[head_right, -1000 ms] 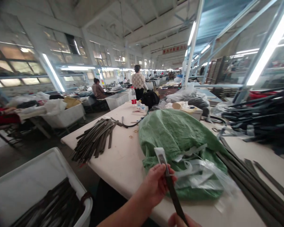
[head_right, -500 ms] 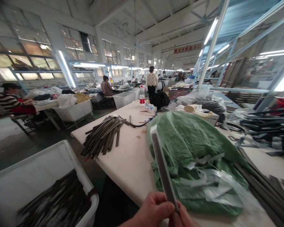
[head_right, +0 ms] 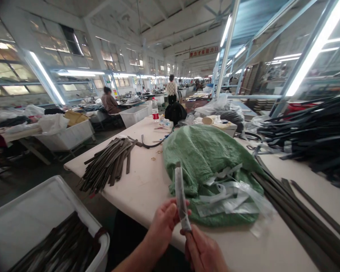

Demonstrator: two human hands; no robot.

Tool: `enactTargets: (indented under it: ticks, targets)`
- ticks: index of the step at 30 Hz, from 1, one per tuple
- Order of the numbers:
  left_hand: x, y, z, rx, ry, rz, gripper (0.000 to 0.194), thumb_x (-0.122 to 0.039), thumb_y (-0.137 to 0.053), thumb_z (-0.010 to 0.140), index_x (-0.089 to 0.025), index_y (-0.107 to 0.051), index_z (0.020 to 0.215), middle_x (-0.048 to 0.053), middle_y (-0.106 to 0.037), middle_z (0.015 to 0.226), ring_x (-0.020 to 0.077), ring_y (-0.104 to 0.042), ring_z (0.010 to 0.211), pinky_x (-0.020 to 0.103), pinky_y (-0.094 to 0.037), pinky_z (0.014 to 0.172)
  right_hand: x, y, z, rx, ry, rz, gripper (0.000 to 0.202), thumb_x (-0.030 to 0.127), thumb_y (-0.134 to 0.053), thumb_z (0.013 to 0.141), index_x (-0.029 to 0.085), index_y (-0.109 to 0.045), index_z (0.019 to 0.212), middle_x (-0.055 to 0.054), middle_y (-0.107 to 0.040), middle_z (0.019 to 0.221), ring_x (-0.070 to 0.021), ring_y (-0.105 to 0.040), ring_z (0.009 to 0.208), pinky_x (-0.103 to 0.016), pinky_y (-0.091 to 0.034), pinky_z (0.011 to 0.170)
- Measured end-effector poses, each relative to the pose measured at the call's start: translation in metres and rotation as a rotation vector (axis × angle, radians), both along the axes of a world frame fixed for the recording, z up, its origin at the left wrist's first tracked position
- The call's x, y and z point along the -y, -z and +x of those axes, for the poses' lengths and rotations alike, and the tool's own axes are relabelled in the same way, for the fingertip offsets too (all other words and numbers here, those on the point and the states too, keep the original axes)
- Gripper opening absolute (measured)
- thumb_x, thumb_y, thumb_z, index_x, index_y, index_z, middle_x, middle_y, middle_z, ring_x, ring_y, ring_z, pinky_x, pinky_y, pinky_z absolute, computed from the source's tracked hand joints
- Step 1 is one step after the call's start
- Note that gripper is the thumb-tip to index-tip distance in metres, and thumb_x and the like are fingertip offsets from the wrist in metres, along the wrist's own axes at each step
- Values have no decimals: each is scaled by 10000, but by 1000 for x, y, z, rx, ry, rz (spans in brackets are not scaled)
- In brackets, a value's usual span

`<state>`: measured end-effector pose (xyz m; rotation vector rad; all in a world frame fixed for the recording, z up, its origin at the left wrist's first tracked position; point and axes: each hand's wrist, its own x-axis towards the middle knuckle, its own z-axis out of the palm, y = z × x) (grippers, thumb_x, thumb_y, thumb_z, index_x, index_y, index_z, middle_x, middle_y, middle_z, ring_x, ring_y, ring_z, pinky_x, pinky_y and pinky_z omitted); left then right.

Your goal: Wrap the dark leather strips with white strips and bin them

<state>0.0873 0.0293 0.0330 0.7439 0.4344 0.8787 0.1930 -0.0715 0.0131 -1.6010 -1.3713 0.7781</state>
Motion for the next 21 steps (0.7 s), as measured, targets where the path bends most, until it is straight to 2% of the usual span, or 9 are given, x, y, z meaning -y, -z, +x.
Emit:
enactTargets:
  ticks: [2,4,5,7,11,13,15,18,21]
  targets:
    - [-18,-14,-1,54,-113,-37,456,-449,-767,718,-140,-685,1044,118,-706,1002,190,-670,809,268,-502,713,6,7,1,8,-30,-48,483,573,-277,965,197,-576,911,29,-560,566,-124,-530,440,-210,-404,453]
    - [-29,-23,2,44,-182,-64,425,-426,-777,714,-133,-687,1010,100,-716,928,175,-677,761,270,-507,720,9,11,0,13,-53,-72,484,559,-267,970,188,-575,926,25,-561,573,-131,-543,446,-215,-413,456]
    - [-28,-24,4,20,-192,-67,395,-408,-780,714,-121,-691,970,89,-716,862,162,-672,715,262,-505,700,9,12,0,12,-49,-67,475,546,-266,974,187,-573,930,24,-558,573,-135,-545,450,-219,-415,459]
    - [-15,-16,11,-38,-156,-73,360,-398,-773,722,-106,-692,916,76,-706,780,154,-659,654,249,-494,640,7,9,-1,12,-14,-29,437,510,-275,983,191,-566,916,22,-555,578,-141,-546,466,-228,-417,479]
    - [17,5,16,-112,-15,-74,362,-428,-715,774,-96,-692,914,102,-709,819,172,-663,699,239,-477,597,4,5,4,42,3,50,397,445,-310,995,207,-524,759,13,-554,583,-143,-545,507,-235,-407,513]
    - [13,3,13,-84,-27,-54,390,-436,-721,767,-119,-686,992,114,-709,968,174,-670,748,243,-490,621,5,6,7,40,-36,42,368,419,-310,1001,199,-553,833,19,-555,597,-140,-552,516,-230,-411,516]
    - [-4,-8,8,-33,-105,-64,419,-432,-762,725,-154,-677,1028,102,-694,1070,172,-675,789,249,-507,660,7,8,8,36,-70,13,342,402,-312,1005,188,-573,953,27,-558,609,-136,-560,511,-225,-422,514]
    - [-20,-18,6,-51,-167,-109,373,-387,-828,647,-140,-696,893,83,-721,958,165,-683,791,247,-522,720,8,4,6,43,-70,8,355,374,-301,1013,170,-584,945,24,-566,593,-130,-564,494,-216,-428,505]
    - [-1,-9,8,-212,-94,-137,406,-392,-867,567,-139,-701,837,72,-732,846,172,-684,732,247,-534,666,12,-7,2,91,-67,99,367,302,-262,1022,153,-582,921,17,-578,571,-123,-555,478,-205,-431,509]
